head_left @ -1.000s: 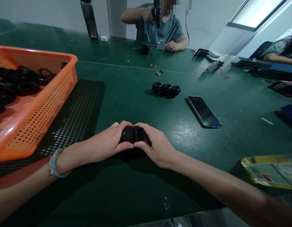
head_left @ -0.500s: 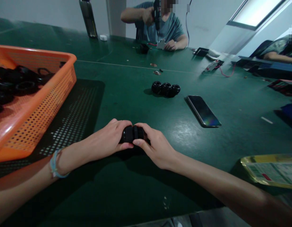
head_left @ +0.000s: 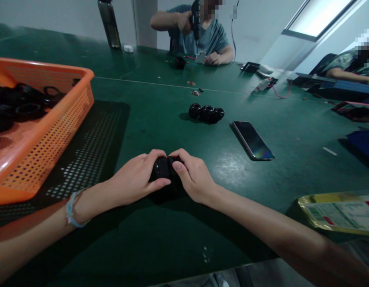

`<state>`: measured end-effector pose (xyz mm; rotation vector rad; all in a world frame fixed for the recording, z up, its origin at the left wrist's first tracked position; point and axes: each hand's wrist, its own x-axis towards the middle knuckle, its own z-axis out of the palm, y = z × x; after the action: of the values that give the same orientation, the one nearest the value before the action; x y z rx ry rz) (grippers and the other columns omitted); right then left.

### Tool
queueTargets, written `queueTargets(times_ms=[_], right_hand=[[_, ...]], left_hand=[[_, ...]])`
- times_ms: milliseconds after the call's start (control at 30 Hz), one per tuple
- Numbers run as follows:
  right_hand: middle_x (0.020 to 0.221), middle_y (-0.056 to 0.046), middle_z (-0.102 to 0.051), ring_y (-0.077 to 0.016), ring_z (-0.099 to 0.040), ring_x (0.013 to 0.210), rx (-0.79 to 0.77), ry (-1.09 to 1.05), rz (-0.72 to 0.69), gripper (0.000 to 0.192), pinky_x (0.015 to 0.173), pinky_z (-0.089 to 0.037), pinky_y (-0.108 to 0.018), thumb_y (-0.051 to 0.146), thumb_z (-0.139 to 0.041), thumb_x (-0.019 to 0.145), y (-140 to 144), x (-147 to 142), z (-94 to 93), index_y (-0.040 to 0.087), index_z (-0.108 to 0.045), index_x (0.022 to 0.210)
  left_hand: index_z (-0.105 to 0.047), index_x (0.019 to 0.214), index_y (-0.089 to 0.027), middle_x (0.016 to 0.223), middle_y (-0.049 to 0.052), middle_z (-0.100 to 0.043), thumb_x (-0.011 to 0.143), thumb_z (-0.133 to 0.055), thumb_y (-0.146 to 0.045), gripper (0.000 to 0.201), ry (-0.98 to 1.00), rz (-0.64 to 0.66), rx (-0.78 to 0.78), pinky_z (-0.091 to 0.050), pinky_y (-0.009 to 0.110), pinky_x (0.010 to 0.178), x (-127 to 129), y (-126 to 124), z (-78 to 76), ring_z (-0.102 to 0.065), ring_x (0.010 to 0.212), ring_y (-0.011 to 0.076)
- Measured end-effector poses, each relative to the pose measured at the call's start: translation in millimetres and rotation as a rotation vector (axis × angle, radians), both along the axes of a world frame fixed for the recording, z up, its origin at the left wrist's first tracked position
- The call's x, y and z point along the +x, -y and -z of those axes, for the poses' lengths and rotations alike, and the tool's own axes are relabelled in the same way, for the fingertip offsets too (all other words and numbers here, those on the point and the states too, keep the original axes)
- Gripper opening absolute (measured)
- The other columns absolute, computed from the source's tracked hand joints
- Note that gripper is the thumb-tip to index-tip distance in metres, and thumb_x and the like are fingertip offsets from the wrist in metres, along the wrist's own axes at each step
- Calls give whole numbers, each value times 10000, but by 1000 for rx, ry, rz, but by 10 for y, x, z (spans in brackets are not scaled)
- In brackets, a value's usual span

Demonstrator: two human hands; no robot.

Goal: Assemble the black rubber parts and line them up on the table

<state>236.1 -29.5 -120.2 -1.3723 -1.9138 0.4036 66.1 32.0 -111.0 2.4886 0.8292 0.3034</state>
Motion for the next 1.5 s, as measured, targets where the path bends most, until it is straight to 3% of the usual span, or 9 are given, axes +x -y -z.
queueTargets(times_ms=[167,300,400,767,1033,1300,1500], right_hand=[[650,-37,-615,-125,-572,568,226,92,128,330,539,-411,-232,271,-252,922,-19,-39,19,155,-533,794],[627,-35,-621,-127,-581,558,418,169,180,254,529,-426,-228,254,-307,873,-46,-64,32,169,-519,764],[597,-22,-610,-114,-565,508,427,157,199,201,493,-416,-217,236,-326,841,-55,-93,37,170,-504,775],[560,-9,-527,-123,-477,467,129,-29,299,299,462,-334,-242,250,-179,867,-276,-309,56,190,-456,770],[547,7,-490,-124,-457,483,28,-127,329,236,485,-316,-247,254,-231,851,-307,-358,48,207,-433,740],[566,8,-488,-138,-465,530,-38,-279,369,207,537,-327,-271,241,-262,822,-298,-385,46,216,-424,695],[587,2,-495,-141,-477,560,-131,-414,378,216,537,-337,-265,225,-278,813,-278,-405,37,215,-424,655]], left_hand=[[-419,1112,-181,756,20,-590,872,-284,-542,454,286,-72,-368,-428,259,529,19,66,11,-559,612,167],[-507,893,-176,583,-26,-498,862,-225,-613,522,389,-199,-678,-333,204,401,100,132,48,-434,452,111],[-510,748,-172,561,-27,-473,833,-251,-651,551,415,-303,-739,-360,199,408,163,178,61,-439,462,107],[-417,545,-209,483,7,-480,884,-153,-426,482,259,-508,-141,-352,268,457,190,38,7,-479,459,154],[-424,583,-206,480,1,-454,876,-143,-368,436,210,-476,-22,-330,268,466,172,20,-5,-473,451,156],[-561,727,-154,576,74,-580,870,-118,-334,500,127,-419,136,-359,292,502,158,10,-17,-560,540,209],[-587,749,-139,517,48,-529,881,-105,-352,543,97,-325,263,-309,275,449,119,1,-29,-498,452,184]])
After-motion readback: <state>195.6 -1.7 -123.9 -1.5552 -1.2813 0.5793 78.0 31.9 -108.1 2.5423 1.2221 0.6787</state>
